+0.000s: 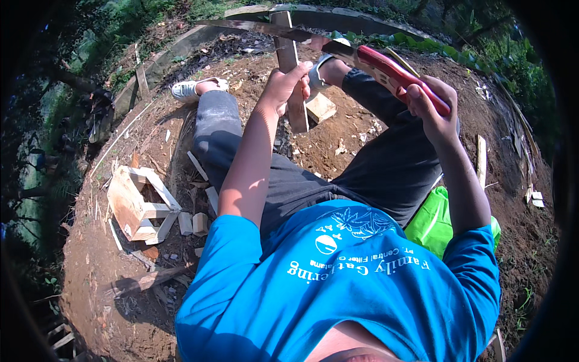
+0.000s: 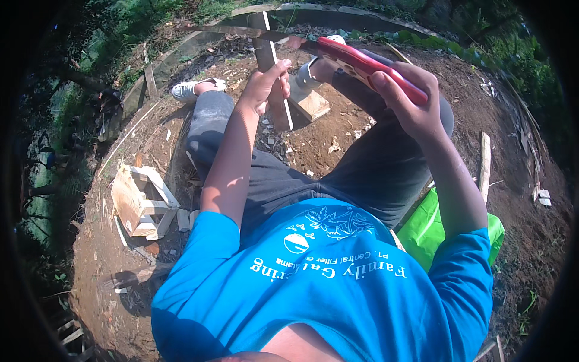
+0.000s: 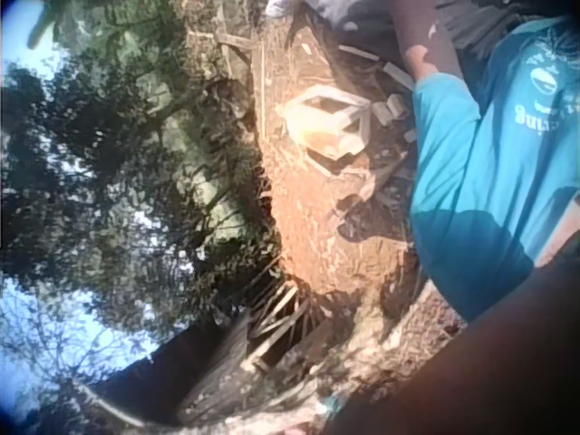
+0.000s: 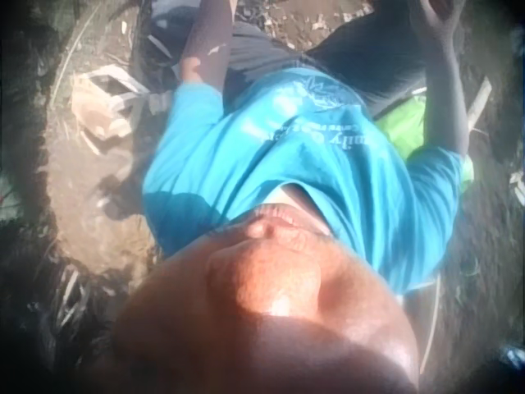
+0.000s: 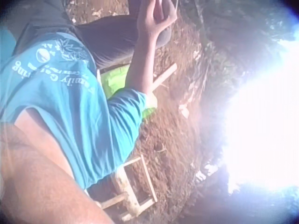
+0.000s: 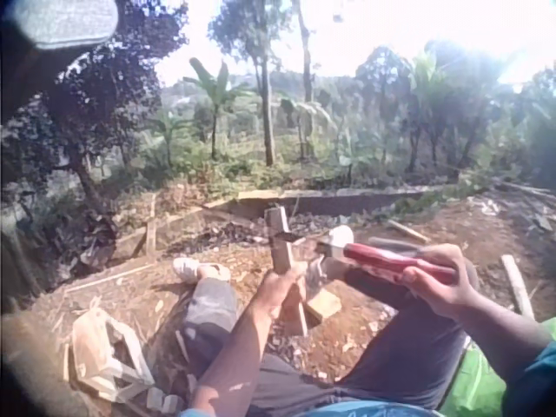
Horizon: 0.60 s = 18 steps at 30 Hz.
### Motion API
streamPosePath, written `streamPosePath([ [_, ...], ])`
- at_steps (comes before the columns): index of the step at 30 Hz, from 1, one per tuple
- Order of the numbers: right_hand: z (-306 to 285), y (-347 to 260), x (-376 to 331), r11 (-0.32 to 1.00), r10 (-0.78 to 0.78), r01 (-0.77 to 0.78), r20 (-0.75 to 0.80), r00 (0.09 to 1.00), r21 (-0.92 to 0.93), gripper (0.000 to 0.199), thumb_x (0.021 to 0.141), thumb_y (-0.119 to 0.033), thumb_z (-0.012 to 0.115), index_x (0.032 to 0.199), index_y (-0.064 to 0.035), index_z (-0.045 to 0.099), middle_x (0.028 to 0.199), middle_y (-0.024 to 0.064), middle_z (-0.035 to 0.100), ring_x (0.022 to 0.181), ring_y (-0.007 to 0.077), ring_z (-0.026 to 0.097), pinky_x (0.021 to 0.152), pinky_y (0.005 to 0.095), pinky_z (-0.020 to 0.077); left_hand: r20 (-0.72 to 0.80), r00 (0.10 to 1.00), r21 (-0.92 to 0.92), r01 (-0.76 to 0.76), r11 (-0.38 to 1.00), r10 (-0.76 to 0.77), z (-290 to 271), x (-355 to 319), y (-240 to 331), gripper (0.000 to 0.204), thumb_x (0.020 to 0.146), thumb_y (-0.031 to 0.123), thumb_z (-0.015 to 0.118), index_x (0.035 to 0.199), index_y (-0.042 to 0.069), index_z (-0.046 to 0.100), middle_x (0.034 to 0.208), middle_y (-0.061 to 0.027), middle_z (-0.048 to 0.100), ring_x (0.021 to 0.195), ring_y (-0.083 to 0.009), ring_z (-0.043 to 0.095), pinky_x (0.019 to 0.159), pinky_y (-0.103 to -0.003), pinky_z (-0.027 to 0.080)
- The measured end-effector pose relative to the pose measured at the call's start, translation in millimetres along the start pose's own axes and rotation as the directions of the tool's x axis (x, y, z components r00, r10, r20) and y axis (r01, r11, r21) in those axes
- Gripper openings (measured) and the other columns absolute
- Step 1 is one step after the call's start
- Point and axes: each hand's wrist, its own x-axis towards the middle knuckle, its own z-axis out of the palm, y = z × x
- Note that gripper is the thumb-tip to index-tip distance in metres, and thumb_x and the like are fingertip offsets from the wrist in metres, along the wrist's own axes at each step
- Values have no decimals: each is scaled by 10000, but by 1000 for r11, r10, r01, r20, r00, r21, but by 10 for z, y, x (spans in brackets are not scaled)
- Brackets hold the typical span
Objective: The person saws several wooden boards with a hand saw and then aligns and handles the pieces while sitting on the ground.
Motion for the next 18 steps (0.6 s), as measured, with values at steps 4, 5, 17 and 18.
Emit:
streamPosePath([
  [4,-255,-204,219,902,56,-32,-43,998,430,295,1032,-292,667,885,-37,665,698,-18,570,602,52,515,555,225,410,-141,977,208,-127,970,159,143,-234,298,291,949,310,783,912,45,668,730,-21,628,592,-135,639,548,-299,518],
  [5,-220,-265,282,866,45,10,-98,994,500,289,1036,-288,663,898,-34,665,718,-14,574,617,52,518,559,229,415,-157,970,273,-137,952,184,156,-306,380,289,950,304,783,913,42,668,726,-22,625,590,-137,638,548,-298,518],
  [17,-191,421,1043,694,153,-89,-25,988,714,253,1033,-292,675,956,-53,648,823,-7,582,733,79,546,698,255,456,-79,994,117,-68,991,78,433,-415,717,274,1001,302,709,1094,57,633,800,-19,631,655,-135,633,589,-311,556],
  [18,-226,469,1004,668,193,-129,-4,981,733,265,1007,-319,711,932,-72,648,815,-14,581,738,77,545,706,254,450,-87,991,135,-89,987,101,497,-400,692,315,1029,327,646,1176,50,619,833,-16,592,718,-134,614,661,-319,549],
])
